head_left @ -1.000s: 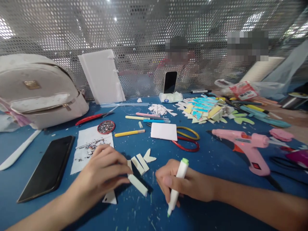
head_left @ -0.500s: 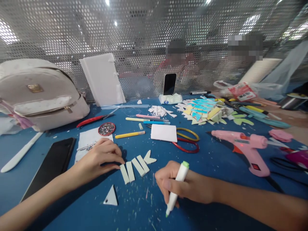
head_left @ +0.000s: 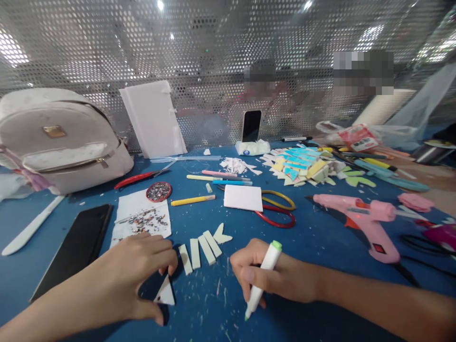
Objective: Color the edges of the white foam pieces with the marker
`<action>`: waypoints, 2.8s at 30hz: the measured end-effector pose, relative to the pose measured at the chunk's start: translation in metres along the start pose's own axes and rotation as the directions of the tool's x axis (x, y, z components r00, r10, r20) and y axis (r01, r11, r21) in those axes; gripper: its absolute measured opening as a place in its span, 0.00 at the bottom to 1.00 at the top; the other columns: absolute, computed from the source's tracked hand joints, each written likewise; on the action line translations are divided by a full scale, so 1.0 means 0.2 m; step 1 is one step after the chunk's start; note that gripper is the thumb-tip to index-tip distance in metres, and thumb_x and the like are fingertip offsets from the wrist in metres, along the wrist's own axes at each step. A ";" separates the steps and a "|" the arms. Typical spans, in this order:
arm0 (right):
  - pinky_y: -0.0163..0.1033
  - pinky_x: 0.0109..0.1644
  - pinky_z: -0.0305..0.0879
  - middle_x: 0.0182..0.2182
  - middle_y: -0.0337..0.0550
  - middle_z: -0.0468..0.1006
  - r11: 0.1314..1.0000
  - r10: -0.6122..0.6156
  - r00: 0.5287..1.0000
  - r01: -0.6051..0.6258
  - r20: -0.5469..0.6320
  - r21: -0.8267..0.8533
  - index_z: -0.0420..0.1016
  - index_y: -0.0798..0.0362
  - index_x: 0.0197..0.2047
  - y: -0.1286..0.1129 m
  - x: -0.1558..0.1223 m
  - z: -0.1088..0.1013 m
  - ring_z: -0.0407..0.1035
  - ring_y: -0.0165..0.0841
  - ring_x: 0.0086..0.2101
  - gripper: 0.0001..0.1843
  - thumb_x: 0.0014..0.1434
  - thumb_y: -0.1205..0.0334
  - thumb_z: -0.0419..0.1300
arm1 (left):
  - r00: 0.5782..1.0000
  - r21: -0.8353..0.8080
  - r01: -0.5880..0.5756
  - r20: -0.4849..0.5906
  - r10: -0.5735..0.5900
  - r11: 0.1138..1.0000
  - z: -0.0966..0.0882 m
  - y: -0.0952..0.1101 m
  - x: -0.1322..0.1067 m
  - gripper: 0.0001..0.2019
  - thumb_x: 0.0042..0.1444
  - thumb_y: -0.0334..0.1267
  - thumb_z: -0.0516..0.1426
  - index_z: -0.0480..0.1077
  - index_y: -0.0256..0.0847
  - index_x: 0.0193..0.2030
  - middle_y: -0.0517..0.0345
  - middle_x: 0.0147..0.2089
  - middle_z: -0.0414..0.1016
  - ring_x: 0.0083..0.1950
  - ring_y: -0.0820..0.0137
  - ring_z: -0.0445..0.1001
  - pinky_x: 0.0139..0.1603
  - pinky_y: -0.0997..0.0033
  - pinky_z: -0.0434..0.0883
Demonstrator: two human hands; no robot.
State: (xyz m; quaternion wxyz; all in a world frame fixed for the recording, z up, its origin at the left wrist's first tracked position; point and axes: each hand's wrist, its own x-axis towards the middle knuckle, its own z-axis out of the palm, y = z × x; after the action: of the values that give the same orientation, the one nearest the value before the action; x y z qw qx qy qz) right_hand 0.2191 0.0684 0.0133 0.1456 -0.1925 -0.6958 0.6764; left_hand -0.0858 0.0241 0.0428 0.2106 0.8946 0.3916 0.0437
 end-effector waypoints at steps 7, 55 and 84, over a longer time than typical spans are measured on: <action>0.26 0.18 0.52 0.18 0.38 0.70 0.999 -0.021 1.000 0.021 -0.013 0.024 0.70 0.58 0.23 0.00 0.00 0.01 0.62 0.23 0.16 0.34 0.63 0.34 0.56 | 0.997 -0.147 -0.034 0.057 0.043 0.989 0.02 0.02 0.00 0.17 0.54 0.35 0.71 0.69 0.49 0.44 0.68 0.43 0.74 0.43 0.71 0.72 0.42 0.74 0.62; 0.30 0.30 0.58 0.26 0.36 0.73 0.896 -0.061 0.997 0.037 -0.038 -0.443 0.73 0.54 0.35 -0.06 0.00 0.03 0.65 0.27 0.25 0.09 0.59 0.57 0.59 | 0.714 0.487 -0.284 -0.466 0.522 0.826 0.35 0.23 0.11 0.20 0.73 0.25 0.40 0.74 0.33 0.47 0.65 0.22 0.67 0.18 0.71 0.63 0.26 0.68 0.68; 0.29 0.30 0.54 0.24 0.32 0.71 0.766 -0.183 0.983 0.119 -0.037 -0.632 0.62 0.51 0.30 0.00 0.00 0.07 0.65 0.26 0.25 0.06 0.52 0.69 0.57 | 0.736 0.396 -0.370 -0.428 0.525 0.841 0.30 0.23 0.08 0.18 0.74 0.29 0.42 0.73 0.30 0.52 0.60 0.25 0.69 0.21 0.69 0.65 0.25 0.67 0.69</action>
State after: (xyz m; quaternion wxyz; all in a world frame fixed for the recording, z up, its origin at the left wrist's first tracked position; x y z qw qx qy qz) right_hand 0.2126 0.0570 0.0126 0.1603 -0.2056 -0.8864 0.3826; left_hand -0.0291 -0.0122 0.0053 -0.0510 0.9371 0.2064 0.2770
